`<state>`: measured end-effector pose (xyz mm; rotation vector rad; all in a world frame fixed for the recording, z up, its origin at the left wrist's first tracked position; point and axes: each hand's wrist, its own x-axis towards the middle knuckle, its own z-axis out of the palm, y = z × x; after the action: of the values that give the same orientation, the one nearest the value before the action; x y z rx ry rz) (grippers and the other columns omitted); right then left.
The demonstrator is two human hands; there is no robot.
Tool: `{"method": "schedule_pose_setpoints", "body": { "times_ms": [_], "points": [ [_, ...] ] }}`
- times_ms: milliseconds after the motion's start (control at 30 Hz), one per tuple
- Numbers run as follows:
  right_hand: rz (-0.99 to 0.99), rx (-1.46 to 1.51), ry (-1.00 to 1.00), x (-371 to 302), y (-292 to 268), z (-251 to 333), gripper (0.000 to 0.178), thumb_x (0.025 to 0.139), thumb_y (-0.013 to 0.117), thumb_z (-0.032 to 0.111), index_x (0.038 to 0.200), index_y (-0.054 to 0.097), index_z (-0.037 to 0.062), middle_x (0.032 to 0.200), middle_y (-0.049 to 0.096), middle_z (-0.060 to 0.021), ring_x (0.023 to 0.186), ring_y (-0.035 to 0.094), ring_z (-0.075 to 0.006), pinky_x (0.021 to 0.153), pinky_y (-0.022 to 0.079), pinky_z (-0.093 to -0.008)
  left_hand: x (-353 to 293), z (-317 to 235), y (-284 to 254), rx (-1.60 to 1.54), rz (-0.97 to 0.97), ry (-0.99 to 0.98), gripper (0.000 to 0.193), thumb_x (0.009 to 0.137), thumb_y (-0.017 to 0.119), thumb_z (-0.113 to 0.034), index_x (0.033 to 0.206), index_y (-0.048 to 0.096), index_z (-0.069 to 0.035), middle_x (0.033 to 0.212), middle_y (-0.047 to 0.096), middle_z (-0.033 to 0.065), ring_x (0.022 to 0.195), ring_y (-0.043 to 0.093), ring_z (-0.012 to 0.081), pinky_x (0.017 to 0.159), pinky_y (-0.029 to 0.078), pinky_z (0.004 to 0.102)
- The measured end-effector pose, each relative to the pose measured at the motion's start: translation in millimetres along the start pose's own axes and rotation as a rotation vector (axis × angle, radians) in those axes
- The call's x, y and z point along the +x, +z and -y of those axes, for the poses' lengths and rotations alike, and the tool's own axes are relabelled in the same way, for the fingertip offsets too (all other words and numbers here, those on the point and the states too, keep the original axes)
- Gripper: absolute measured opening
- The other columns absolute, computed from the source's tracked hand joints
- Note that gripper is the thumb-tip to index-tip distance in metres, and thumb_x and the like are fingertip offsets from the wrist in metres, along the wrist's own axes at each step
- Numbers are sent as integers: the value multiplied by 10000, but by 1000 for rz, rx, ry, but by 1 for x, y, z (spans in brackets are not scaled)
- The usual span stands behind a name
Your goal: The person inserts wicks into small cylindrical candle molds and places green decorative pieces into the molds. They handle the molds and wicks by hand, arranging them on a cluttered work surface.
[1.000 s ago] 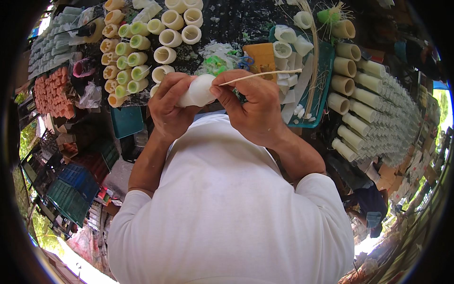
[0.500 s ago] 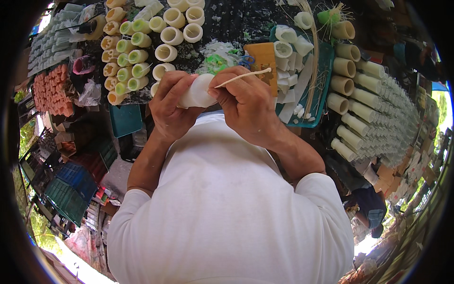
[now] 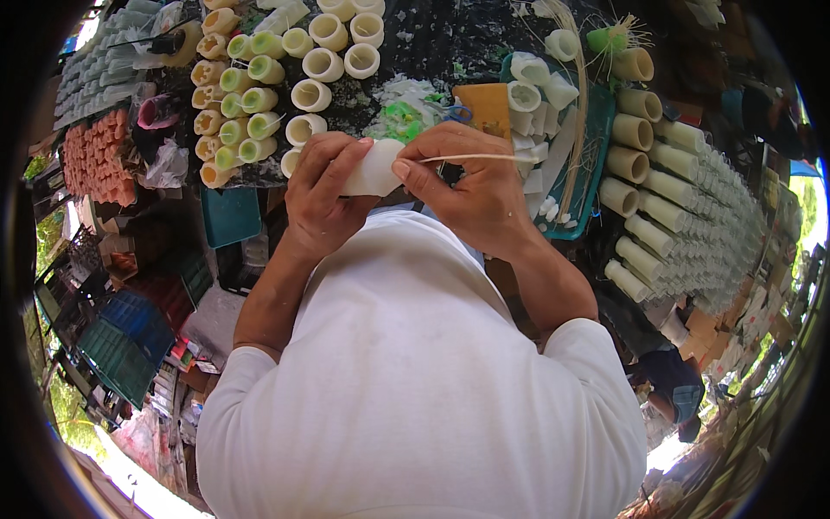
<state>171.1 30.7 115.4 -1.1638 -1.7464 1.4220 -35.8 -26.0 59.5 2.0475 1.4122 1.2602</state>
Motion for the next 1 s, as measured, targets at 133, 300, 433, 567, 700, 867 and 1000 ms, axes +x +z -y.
{"method": "schedule_pose_setpoints", "body": {
  "times_ms": [133, 300, 433, 567, 700, 867, 1000],
  "points": [
    [1, -113, -31, 0, -1, 4, 80, 896, 797, 63, 936, 773, -2, 885, 733, -91, 748, 687, -171, 674, 541, -291, 2, -1, 2, -18, -14, 8, 737, 584, 902, -10, 1272, 641, -48, 1105, 648, 110, 973, 647, 340, 853, 552, 458],
    [-5, -177, -38, 0, 11, 1, 100, 879, 816, 71, 952, 774, 15, 880, 730, -90, 808, 689, -168, 720, 533, -287, 5, -1, 7, -28, -23, 23, 759, 561, 917, -14, 1268, 642, -47, 1102, 636, 104, 965, 647, 336, 828, 558, 443],
    [-73, -96, -41, 2, 3, -6, 129, 896, 805, 86, 956, 759, -18, 894, 737, -99, 745, 690, -185, 677, 550, -301, 4, -2, 4, -26, -28, -36, 755, 562, 925, -17, 1264, 647, -43, 1100, 630, 106, 961, 648, 330, 809, 560, 422],
    [-28, -24, -30, 4, -2, -2, 128, 896, 795, 78, 962, 750, -22, 903, 737, -110, 765, 696, -196, 690, 555, -304, 7, -2, 4, -33, -30, -30, 744, 573, 928, -21, 1264, 652, -43, 1106, 629, 108, 959, 647, 329, 806, 559, 418],
    [-27, -165, -72, 6, -1, 2, 110, 868, 806, 46, 943, 753, -13, 912, 738, -104, 798, 708, -203, 724, 555, -307, 9, -3, 3, -46, -34, -39, 773, 528, 921, 39, 1259, 685, -50, 1109, 654, 123, 976, 663, 320, 801, 567, 408],
    [14, -215, -69, 7, -1, 3, 110, 860, 799, 40, 951, 759, -6, 905, 732, -108, 773, 711, -215, 696, 555, -318, 11, -4, 4, -51, -29, -20, 747, 556, 921, 27, 1261, 686, -52, 1110, 654, 123, 968, 662, 324, 802, 564, 415],
    [144, -264, -28, 10, -7, 1, 120, 897, 778, 93, 969, 754, 1, 945, 720, -132, 824, 706, -261, 729, 549, -348, 9, 0, 8, -45, -22, 67, 695, 599, 915, 14, 1252, 692, -67, 1110, 656, 130, 954, 663, 337, 796, 564, 429]
  ]
}}
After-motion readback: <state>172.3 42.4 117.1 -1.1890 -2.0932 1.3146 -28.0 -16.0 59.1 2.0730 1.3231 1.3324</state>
